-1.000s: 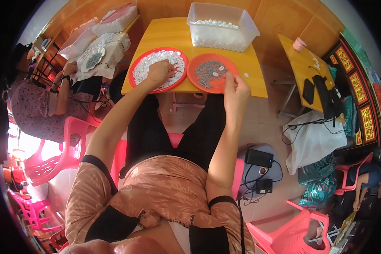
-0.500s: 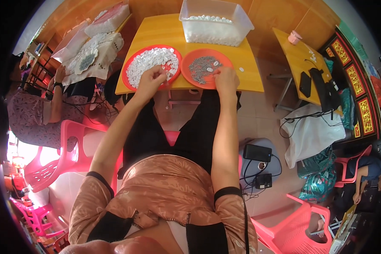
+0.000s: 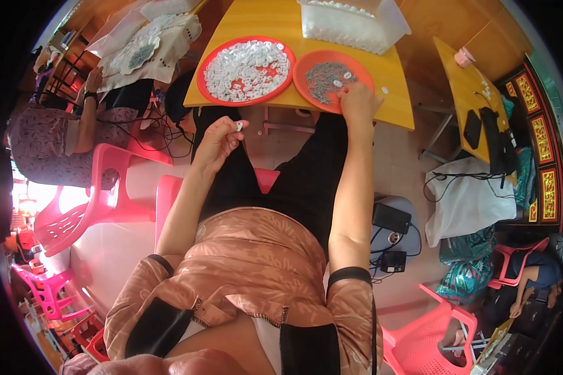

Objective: Manually assembling small white plastic components by fitting them together.

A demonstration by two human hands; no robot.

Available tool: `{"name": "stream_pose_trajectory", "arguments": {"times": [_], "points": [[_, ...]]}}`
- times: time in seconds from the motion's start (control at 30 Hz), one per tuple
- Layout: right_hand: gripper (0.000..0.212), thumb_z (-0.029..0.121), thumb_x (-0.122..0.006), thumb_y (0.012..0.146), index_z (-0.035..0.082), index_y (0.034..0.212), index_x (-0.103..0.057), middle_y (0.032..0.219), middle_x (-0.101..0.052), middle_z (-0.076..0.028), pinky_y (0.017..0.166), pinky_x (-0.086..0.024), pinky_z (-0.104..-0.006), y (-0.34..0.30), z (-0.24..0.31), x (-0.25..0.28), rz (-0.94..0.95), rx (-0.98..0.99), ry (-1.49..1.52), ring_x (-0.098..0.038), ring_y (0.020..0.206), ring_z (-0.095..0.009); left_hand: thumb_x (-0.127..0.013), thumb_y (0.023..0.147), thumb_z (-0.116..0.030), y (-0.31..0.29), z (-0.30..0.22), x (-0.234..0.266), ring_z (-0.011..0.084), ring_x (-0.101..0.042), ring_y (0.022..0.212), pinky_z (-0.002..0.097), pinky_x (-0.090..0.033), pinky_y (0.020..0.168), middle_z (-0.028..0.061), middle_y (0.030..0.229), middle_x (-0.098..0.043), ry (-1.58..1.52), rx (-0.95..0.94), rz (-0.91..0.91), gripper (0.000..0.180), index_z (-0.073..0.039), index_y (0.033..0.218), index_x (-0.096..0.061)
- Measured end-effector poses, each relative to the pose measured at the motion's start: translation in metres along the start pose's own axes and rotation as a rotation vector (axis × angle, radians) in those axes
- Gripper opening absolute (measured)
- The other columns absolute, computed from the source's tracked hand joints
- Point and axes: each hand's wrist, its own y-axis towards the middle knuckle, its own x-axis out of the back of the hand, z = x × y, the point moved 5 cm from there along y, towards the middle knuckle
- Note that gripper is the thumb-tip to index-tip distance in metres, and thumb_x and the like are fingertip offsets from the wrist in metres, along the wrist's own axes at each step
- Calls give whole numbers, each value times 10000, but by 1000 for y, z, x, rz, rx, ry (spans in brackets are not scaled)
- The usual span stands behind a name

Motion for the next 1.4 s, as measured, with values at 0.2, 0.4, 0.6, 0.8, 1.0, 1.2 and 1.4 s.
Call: {"name": "stream_pose_trajectory", "arguments": {"times": [0.2, 0.4, 0.6, 0.8, 1.0, 1.2, 1.4], "points": [[133, 210, -659, 737, 90, 781, -695, 827, -670, -120, 751, -358, -450, 1, -4, -7, 19, -13, 13, -630, 802, -309, -557, 823, -60, -3, 5, -5, 66, -590, 634, 167, -445, 536, 125, 946, -662, -47, 32, 93, 95, -91, 740, -524], [170, 185, -609, 744, 24, 794, -633, 820, -660, -161, 766, -387, -463, -3, 8, -4, 37, -38, 57, -626, 819, -341, -576, 826, -62, -6, 4, -5, 70, -591, 635, 181, -464, 565, 102, 924, -664, -90, 55, 82, 107, -93, 741, -520], [123, 104, -616, 740, -9, 786, -599, 741, -640, -125, 585, -472, -371, -5, 26, 28, -141, 85, 504, -619, 653, -263, -584, 840, -84, -6, 6, -9, 96, -629, 725, 180, -495, 631, 95, 930, -661, -152, 96, 120, 100, -94, 762, -522], [158, 16, -610, 801, -17, 950, -654, 720, -617, -25, 623, -469, -231, -25, 63, 64, -92, 19, 1204, -555, 638, -84, -556, 869, -47, -4, -4, -14, 113, -641, 797, 191, -543, 647, 105, 954, -649, -224, 49, 47, 26, -45, 891, -542], [149, -1, -584, 835, -23, 953, -672, 858, -626, -44, 693, -467, -217, -66, 78, 62, -80, 97, 1175, -568, 781, -89, -571, 875, -52, -8, -4, -22, 122, -647, 815, 184, -542, 668, 93, 963, -650, -222, 91, 132, 142, -32, 1015, -587], [138, -7, -582, 835, -5, 937, -675, 854, -622, -45, 655, -460, -214, -84, 108, 54, 97, 187, 1210, -573, 778, -90, -584, 873, -56, -22, -14, -42, 141, -653, 826, 200, -531, 696, 73, 931, -652, -28, 74, 136, 188, -23, 1059, -593], [130, -15, -631, 792, -3, 912, -678, 781, -648, -54, 618, -452, -210, -101, 131, 48, 254, 116, 1194, -576, 653, -80, -596, 860, -35, -31, -30, -41, 150, -654, 831, 208, -525, 711, 63, 924, -651, 51, -74, 119, 170, -24, 1030, -605]]}}
